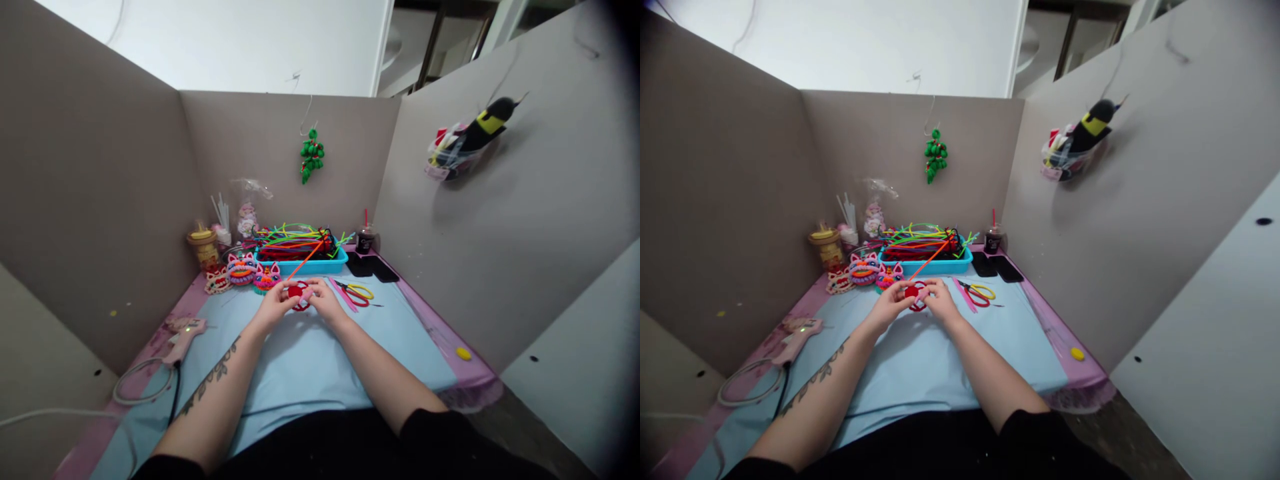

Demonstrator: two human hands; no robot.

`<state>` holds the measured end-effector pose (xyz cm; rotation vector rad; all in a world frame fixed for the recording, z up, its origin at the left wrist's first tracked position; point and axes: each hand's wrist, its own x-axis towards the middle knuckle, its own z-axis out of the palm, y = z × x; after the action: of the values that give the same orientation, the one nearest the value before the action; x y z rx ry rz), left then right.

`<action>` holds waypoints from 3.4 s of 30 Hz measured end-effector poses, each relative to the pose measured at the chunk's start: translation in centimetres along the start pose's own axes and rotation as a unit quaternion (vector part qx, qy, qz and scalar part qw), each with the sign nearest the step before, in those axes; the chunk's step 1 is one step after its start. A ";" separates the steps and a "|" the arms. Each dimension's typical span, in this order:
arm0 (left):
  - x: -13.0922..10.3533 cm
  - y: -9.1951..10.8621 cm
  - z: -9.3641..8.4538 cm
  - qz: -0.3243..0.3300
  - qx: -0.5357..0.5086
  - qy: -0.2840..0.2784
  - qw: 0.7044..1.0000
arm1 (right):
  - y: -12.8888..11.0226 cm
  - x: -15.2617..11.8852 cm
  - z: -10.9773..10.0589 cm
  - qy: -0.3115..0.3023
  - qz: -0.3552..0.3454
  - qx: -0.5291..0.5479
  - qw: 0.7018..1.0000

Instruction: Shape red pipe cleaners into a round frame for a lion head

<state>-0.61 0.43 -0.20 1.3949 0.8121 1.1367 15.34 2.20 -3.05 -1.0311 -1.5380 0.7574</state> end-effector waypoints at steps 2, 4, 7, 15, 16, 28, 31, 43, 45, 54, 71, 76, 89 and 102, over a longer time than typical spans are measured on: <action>0.0 0.0 0.1 0.004 0.019 -0.003 1.000 | 0.0 -0.1 0.2 -0.003 0.016 0.010 1.000; -0.1 0.0 0.2 0.006 0.030 -0.004 1.000 | -0.1 -0.1 0.4 -0.014 0.036 0.044 0.998; -0.1 0.0 0.2 0.006 0.028 0.000 1.000 | -0.3 -0.1 0.4 -0.035 0.059 0.097 0.993; 0.1 0.6 -0.1 -0.023 0.011 0.094 0.995 | -1.5 -0.3 -0.3 0.000 -0.020 -0.012 1.000; 0.1 0.7 -0.1 -0.025 0.007 0.101 0.995 | -1.8 -0.4 -0.3 -0.002 -0.036 -0.024 0.999; 0.1 0.3 0.0 -0.003 0.019 0.084 0.996 | -1.0 -0.4 0.3 0.061 -0.011 0.005 0.998; 0.0 0.2 0.2 -0.010 0.040 0.040 0.998 | -0.3 -0.1 0.1 0.068 0.018 0.044 0.997; 0.2 0.6 -0.1 0.012 0.013 0.051 0.999 | -1.0 0.0 -0.4 0.055 0.020 0.035 0.998; 0.1 0.6 -0.2 0.020 0.017 0.054 0.998 | -0.7 0.1 -0.4 0.033 0.025 0.027 0.999; 0.3 0.0 -0.3 0.040 0.056 0.027 0.997 | -0.6 0.2 0.2 0.001 0.070 0.150 0.986; 0.1 0.4 0.2 -0.002 -0.039 0.126 0.991 | -1.2 -0.9 1.1 0.068 -0.060 -0.008 0.996; 0.4 0.1 -0.1 0.054 -0.034 0.141 0.988 | -1.4 -0.8 0.6 0.086 -0.048 0.012 0.995; 0.4 -0.1 0.0 0.038 -0.001 0.125 0.991 | -2.1 -0.8 0.3 0.073 -0.052 0.028 0.996; 0.0 0.6 0.4 -0.006 -0.020 0.114 0.993 | -1.0 -0.6 0.9 0.063 -0.006 0.113 0.992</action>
<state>-0.27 0.21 0.41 1.2410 0.9525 1.3118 14.22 1.27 -2.62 -0.8838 -1.3164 0.8216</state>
